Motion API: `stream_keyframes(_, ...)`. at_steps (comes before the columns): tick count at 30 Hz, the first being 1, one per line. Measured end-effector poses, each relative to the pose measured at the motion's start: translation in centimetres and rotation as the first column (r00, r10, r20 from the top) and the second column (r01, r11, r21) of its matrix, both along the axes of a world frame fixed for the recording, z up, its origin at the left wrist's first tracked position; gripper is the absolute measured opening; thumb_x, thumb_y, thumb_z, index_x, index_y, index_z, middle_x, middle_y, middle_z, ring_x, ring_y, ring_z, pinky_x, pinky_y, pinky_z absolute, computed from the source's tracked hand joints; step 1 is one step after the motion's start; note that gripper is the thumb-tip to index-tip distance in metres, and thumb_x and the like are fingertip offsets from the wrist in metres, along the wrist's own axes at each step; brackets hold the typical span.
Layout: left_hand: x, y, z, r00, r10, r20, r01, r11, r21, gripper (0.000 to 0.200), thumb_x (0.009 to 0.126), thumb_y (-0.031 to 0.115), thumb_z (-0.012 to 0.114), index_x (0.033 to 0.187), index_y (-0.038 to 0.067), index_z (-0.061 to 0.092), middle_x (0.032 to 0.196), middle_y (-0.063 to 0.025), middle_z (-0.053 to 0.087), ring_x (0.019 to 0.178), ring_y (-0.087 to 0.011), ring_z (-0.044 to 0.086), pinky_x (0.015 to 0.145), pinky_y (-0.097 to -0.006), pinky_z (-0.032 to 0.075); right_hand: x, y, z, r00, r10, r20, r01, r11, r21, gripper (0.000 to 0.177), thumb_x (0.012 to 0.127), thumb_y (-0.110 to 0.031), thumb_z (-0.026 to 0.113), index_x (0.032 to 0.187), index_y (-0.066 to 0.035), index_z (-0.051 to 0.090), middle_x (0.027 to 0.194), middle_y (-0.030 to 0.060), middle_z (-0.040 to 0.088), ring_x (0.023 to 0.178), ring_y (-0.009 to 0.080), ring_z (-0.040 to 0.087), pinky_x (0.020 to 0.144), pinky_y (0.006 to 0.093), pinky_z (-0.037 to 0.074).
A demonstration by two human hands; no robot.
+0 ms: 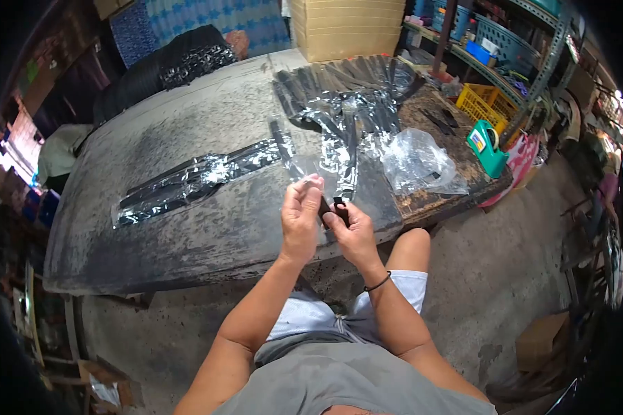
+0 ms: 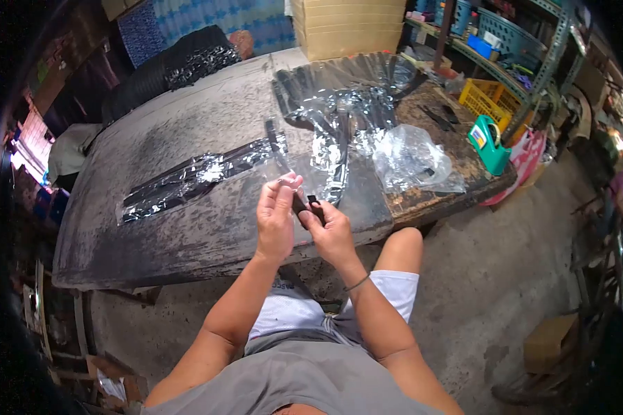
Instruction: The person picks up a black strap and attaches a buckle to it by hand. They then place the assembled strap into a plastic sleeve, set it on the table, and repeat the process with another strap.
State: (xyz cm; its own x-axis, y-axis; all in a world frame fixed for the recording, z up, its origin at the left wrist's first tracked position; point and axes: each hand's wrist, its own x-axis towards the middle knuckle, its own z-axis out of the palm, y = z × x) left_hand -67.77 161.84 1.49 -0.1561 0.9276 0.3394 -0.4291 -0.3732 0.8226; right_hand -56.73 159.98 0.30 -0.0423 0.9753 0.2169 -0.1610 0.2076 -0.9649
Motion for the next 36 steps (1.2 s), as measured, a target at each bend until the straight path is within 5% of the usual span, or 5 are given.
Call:
stream_keyframes(2,-0.7,-0.1,2.1,0.985,-0.115,0.129,0.115,0.993,0.007,0.023,0.096,0.019,0.053,0.112,0.003,0.050,0.118,-0.0126,0.055,0.099,-0.0197,0.061,0.081,-0.0331,0.051,0.1,0.0,-0.8,0.995,-0.031,0.096,0.033,0.999,-0.012,0.016,0.089,-0.014,0.064,0.095,0.000,0.063,0.078,-0.0007,0.063,0.070,0.0041,0.054,0.062,0.0221,0.045)
stream_keyframes(7,-1.6,1.0,2.4,0.992,-0.125,-0.018,0.125,0.992,-0.035,0.022,0.096,0.017,0.053,0.112,0.003,0.049,0.089,-0.0132,0.066,0.083,-0.0215,0.066,0.073,-0.0321,0.055,-0.1,-0.5,-1.4,0.993,-0.065,0.096,0.063,0.998,0.030,0.016,0.090,-0.015,0.062,0.097,0.000,0.064,0.078,-0.0006,0.063,0.069,0.0039,0.053,0.062,0.0221,0.044)
stream_keyframes(26,0.2,-0.6,0.2,0.982,-0.182,-0.044,0.179,0.981,-0.071,0.022,0.096,0.024,0.055,0.097,0.002,0.057,0.089,-0.0082,0.066,0.080,-0.0122,0.063,0.074,-0.0259,0.051,-1.1,-1.9,-0.5,0.973,-0.152,-0.173,0.160,0.987,0.032,0.014,0.092,-0.007,0.058,0.103,0.001,0.061,0.089,-0.0024,0.060,0.076,0.0037,0.053,0.067,0.0187,0.043)
stream_keyframes(31,0.4,-0.8,-1.4,0.954,-0.281,-0.104,0.271,0.958,-0.095,0.025,0.096,0.025,0.054,0.102,0.001,0.061,0.090,-0.0050,0.066,0.083,-0.0103,0.060,0.078,-0.0250,0.048,-1.1,-0.9,-0.9,0.939,-0.147,-0.310,0.166,0.985,0.038,0.013,0.092,-0.006,0.058,0.102,0.001,0.061,0.089,-0.0015,0.061,0.077,0.0037,0.054,0.067,0.0177,0.044)
stream_keyframes(36,-0.2,-0.9,-1.2,0.940,-0.289,-0.181,0.262,0.952,-0.157,0.030,0.095,0.026,0.057,0.112,0.001,0.057,0.100,-0.0050,0.063,0.092,-0.0101,0.058,0.082,-0.0245,0.046,-0.4,-1.2,-1.4,0.966,-0.168,-0.198,0.179,0.983,0.040,0.012,0.092,-0.008,0.059,0.100,0.001,0.061,0.087,-0.0023,0.060,0.076,0.0037,0.053,0.066,0.0183,0.043)
